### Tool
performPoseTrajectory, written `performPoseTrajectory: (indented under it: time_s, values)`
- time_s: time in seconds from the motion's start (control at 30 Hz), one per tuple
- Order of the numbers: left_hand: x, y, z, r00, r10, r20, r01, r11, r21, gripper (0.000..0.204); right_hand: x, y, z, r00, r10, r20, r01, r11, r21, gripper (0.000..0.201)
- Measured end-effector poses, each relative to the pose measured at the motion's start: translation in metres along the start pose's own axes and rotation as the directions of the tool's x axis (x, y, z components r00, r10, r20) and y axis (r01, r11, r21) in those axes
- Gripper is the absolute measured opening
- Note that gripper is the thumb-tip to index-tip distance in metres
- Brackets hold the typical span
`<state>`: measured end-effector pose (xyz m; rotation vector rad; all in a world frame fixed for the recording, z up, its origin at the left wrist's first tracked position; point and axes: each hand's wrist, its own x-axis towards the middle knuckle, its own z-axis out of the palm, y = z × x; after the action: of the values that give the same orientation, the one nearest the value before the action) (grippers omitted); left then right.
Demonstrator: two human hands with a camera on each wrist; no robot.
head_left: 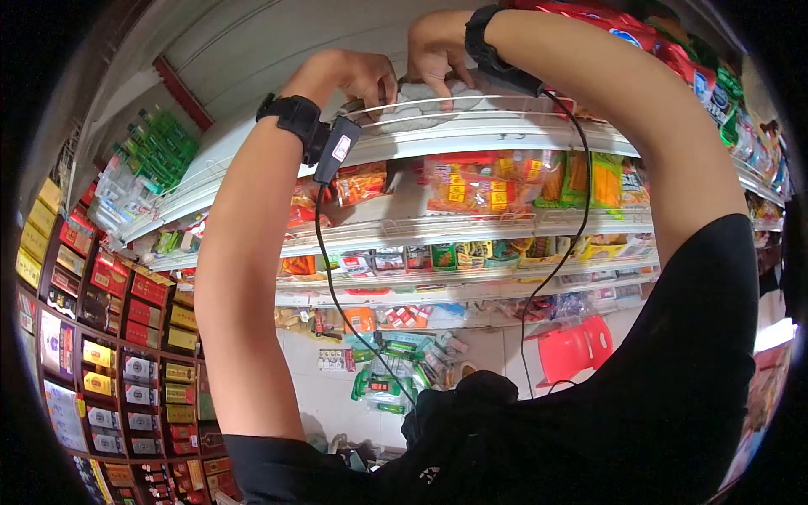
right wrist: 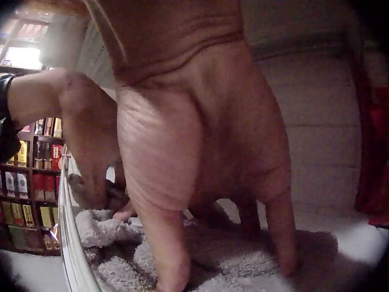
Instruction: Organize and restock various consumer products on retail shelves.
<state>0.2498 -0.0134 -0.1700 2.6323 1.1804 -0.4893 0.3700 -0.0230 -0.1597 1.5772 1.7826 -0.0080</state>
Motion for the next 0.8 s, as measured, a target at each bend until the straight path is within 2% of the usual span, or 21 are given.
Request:
performPoseTrajectory:
  time_s: [0.03,0.07,0.13,0.17,0.23,0.27,0.33,0.37,0.4,0.43,0.47,0.5,0.53,0.57,0.6,0.63,0.67,0.7,0.73,0.77,0.8]
  values:
    - [0.011,0.016,-0.004,1.000,0.004,-0.020,-0.002,0.997,0.078,0.039,0.001,0.014,0.009,0.998,0.062,0.001,-0.062,0.998,0.003,0.092]
    - [0.012,0.021,-0.006,1.000,0.003,-0.020,-0.002,0.997,0.078,0.039,0.003,0.017,0.010,0.998,0.061,0.001,-0.061,0.998,0.003,0.092]
    - [0.030,0.037,-0.009,0.995,0.093,-0.021,-0.091,0.992,0.086,0.038,0.005,0.035,0.024,0.990,0.019,-0.139,-0.048,0.977,-0.207,0.092]
    - [0.035,0.039,-0.009,0.996,0.092,-0.020,-0.090,0.992,0.085,0.038,0.005,0.039,0.025,0.990,0.019,-0.139,-0.048,0.977,-0.207,0.092]
    - [0.046,0.048,-0.010,0.988,0.156,0.021,-0.154,0.984,-0.085,0.041,0.004,0.048,0.028,0.997,-0.053,-0.053,0.045,0.987,-0.153,0.090]
    - [0.050,0.055,-0.010,0.987,0.158,0.024,-0.155,0.984,-0.086,0.041,0.002,0.053,0.029,0.996,-0.092,-0.010,0.090,0.988,-0.124,0.091]
    - [0.057,0.068,-0.011,0.998,0.057,-0.008,-0.057,0.998,-0.022,0.041,-0.001,0.061,0.030,0.982,-0.172,0.075,0.177,0.982,-0.062,0.096]
    - [0.062,0.064,-0.010,0.993,0.118,0.019,-0.114,0.985,-0.131,0.039,-0.007,0.063,0.030,0.970,-0.212,0.118,0.218,0.975,-0.034,0.101]
    - [0.068,0.061,-0.006,0.993,0.118,0.017,-0.114,0.984,-0.139,0.039,-0.015,0.073,0.039,0.969,-0.214,0.123,0.220,0.975,-0.040,0.101]
    - [0.069,0.063,-0.004,0.975,0.209,-0.073,-0.213,0.976,-0.051,0.037,-0.034,0.089,0.059,0.929,-0.358,-0.092,0.345,0.930,-0.126,0.106]
    - [0.069,0.066,-0.003,0.940,0.304,-0.154,-0.300,0.953,0.049,0.036,-0.045,0.096,0.069,0.820,-0.493,-0.289,0.439,0.867,-0.235,0.111]
    - [0.068,0.068,0.001,0.939,0.307,-0.155,-0.303,0.952,0.048,0.036,-0.017,0.091,0.065,0.874,-0.458,-0.165,0.410,0.875,-0.258,0.106]
    - [0.066,0.069,0.007,0.918,0.325,-0.226,-0.318,0.946,0.067,0.035,-0.019,0.086,0.065,0.876,-0.455,-0.162,0.407,0.876,-0.259,0.106]
    - [0.063,0.068,0.009,0.892,0.338,-0.300,-0.327,0.941,0.087,0.034,-0.021,0.080,0.063,0.965,-0.262,-0.019,0.258,0.959,-0.119,0.075]
    - [0.062,0.068,0.012,0.891,0.326,-0.315,-0.315,0.945,0.086,0.034,-0.024,0.073,0.056,0.987,-0.072,0.140,0.075,0.997,-0.014,0.052]
    - [0.069,0.063,0.020,0.881,0.336,-0.334,-0.345,0.938,0.035,0.028,-0.005,0.076,0.054,0.980,0.117,0.161,-0.127,0.990,0.053,0.046]
    - [0.071,0.056,0.019,0.869,0.342,-0.359,-0.369,0.930,-0.007,0.023,0.017,0.084,0.046,0.930,0.073,0.361,-0.097,0.994,0.048,0.047]
    - [0.066,0.057,0.017,0.881,0.289,-0.375,-0.328,0.944,-0.044,0.025,0.111,0.121,0.056,0.955,-0.170,0.244,0.143,0.982,0.123,0.051]
    - [0.063,0.060,0.020,0.892,0.236,-0.386,-0.291,0.953,-0.089,0.027,0.050,0.103,0.053,0.951,-0.170,0.259,0.110,0.967,0.229,0.059]
    - [0.072,0.056,0.024,0.885,0.180,-0.430,-0.248,0.963,-0.107,0.029,0.030,0.101,0.051,0.964,-0.174,0.201,0.123,0.962,0.243,0.068]
    - [0.079,0.051,0.027,0.875,0.121,-0.469,-0.204,0.970,-0.130,0.032,0.068,0.117,0.060,0.945,-0.303,0.127,0.278,0.943,0.183,0.076]
